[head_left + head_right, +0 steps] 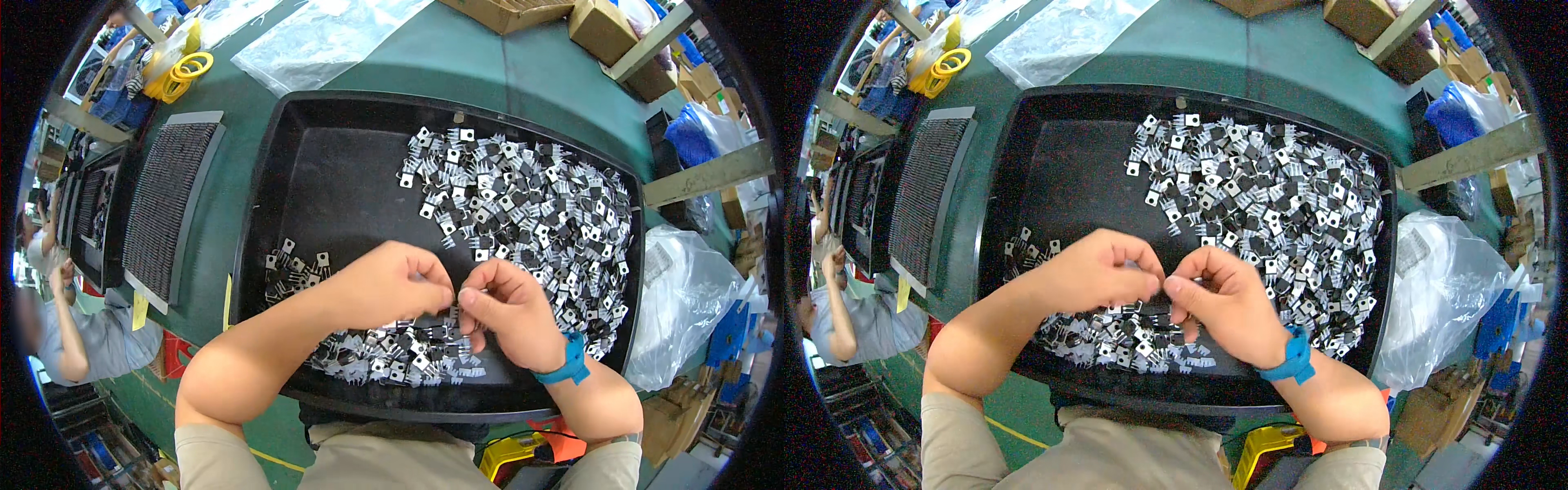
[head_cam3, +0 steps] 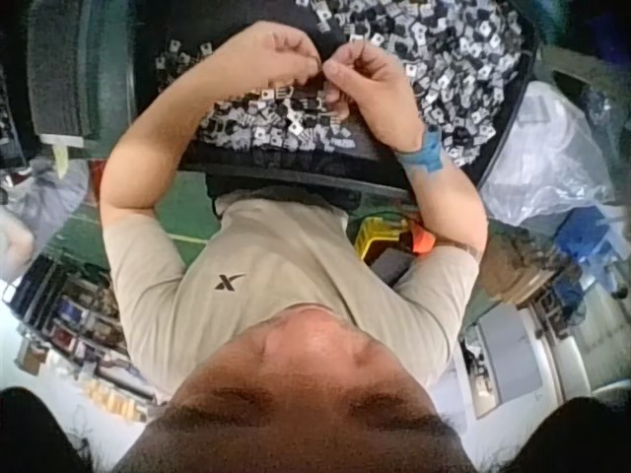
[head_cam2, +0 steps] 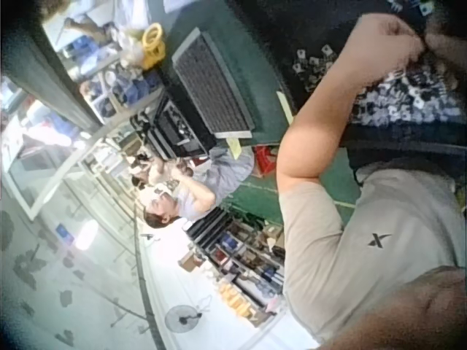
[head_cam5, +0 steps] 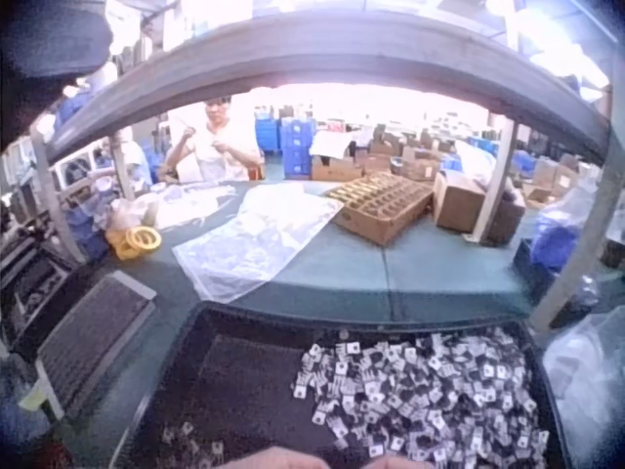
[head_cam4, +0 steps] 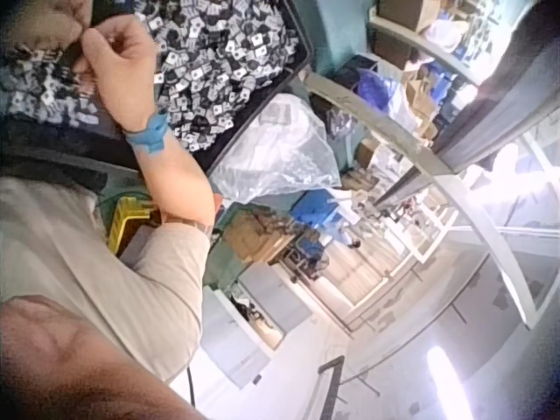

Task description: The person repeatedly picks up small black electronic components from a black tray and attaches a small white plastic piece to them by hand. The person handles the components one at a time, performing a repetitive assembly action throughout the clip.

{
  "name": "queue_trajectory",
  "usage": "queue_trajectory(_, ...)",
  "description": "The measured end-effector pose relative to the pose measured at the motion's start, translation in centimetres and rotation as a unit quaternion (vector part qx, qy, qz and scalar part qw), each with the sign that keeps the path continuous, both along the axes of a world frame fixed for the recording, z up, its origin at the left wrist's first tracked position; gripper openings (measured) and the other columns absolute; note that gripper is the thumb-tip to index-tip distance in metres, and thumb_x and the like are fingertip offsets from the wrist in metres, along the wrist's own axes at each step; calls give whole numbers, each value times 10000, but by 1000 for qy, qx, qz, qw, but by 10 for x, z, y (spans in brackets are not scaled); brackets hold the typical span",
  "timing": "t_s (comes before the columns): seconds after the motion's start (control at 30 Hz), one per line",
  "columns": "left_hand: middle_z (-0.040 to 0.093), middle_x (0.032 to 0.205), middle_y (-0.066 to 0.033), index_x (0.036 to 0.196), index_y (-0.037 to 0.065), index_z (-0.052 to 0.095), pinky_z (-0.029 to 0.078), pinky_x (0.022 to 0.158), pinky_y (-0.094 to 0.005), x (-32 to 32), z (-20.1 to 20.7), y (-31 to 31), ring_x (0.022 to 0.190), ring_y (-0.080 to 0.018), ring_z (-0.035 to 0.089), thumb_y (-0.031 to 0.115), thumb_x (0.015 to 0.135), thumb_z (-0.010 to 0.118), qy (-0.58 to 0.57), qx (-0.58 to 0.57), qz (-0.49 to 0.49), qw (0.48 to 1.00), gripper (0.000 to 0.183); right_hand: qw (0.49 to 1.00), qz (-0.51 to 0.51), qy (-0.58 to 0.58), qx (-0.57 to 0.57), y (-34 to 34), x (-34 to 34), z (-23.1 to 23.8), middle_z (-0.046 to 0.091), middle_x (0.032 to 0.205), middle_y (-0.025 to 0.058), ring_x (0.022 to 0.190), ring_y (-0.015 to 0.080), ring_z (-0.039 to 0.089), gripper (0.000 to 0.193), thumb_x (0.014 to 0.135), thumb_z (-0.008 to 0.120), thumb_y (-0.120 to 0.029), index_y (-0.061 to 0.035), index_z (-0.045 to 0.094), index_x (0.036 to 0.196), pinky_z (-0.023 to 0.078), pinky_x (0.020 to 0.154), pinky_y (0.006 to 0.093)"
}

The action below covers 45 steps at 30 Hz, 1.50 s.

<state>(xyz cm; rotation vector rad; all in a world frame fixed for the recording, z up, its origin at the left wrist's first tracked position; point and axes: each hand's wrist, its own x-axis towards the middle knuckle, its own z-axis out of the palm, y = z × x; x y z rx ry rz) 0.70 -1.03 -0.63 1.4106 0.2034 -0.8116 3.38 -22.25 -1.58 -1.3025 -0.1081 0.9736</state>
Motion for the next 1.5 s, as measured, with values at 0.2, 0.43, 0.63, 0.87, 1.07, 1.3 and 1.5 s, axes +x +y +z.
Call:
queue_trajectory(0.2, 631, 800, -19, 1017, 16, 627, 352, 460, -174, -1, -7, 8, 570, -29, 477, 72, 832, 625, -1, -100, 85, 991, 193, 895, 130, -411, -111, 2, 3, -5, 637, 860, 121, 728, 219, 650, 171, 849, 630, -47, -38, 620, 1019, 535, 602, 317)
queue_trajectory(0.43, 644, 824, -26, 1043, 21, 630, 352, 471, -171, 0, -3, 3, 576, -30, 475, 81, 868, 632, -27, -102, 90, 990, 185, 785, 274, -523, -186, 12, -23, -8, 579, 930, 114, 782, 309, 626, 226, 820, 667, -201, -75, 619, 1001, 530, 653, 412)
queue_trajectory(0.63, 650, 820, -49, 1052, -4, 630, 368, 494, -174, 1, -10, 7, 591, -44, 494, 60, 876, 613, 22, -204, 119, 971, 188, 829, 281, -453, -166, 8, -19, -1, 575, 878, 114, 767, 299, 619, 199, 809, 671, -147, -56, 571, 956, 509, 623, 414)
queue_trajectory(0.87, 652, 808, -60, 1037, -1, 637, 362, 487, -179, 0, -1, 5, 574, -44, 489, 38, 857, 621, -19, -113, 121, 986, 184, 910, 65, -404, -62, 2, -14, 16, 578, 746, 73, 611, 150, 554, 144, 832, 689, -66, -41, 589, 933, 452, 569, 278)
queue_trajectory(1.07, 635, 802, -15, 1058, 19, 636, 370, 511, -168, -1, -4, 10, 623, -12, 497, 87, 867, 632, -24, -105, 66, 992, 203, 893, -86, -433, -90, 2, -13, 13, 576, 747, 63, 616, 125, 541, 158, 819, 657, -25, -29, 595, 965, 434, 561, 258)
queue_trajectory(1.3, 597, 860, 18, 1094, 6, 617, 454, 686, -194, -4, -4, 3, 776, -36, 545, 26, 823, 673, -120, -99, 57, 986, 277, 882, -74, -456, -96, 4, -12, 14, 573, 745, 70, 622, 144, 548, 162, 816, 650, -11, -23, 598, 969, 444, 568, 270)
queue_trajectory(1.5, 585, 886, 28, 1114, 4, 614, 451, 705, -194, -5, -8, 4, 794, -36, 540, 22, 819, 681, -125, -103, 39, 986, 304, 895, -43, -432, -99, 2, -11, 16, 579, 747, 66, 625, 135, 546, 132, 814, 639, -3, -21, 608, 941, 441, 570, 263)
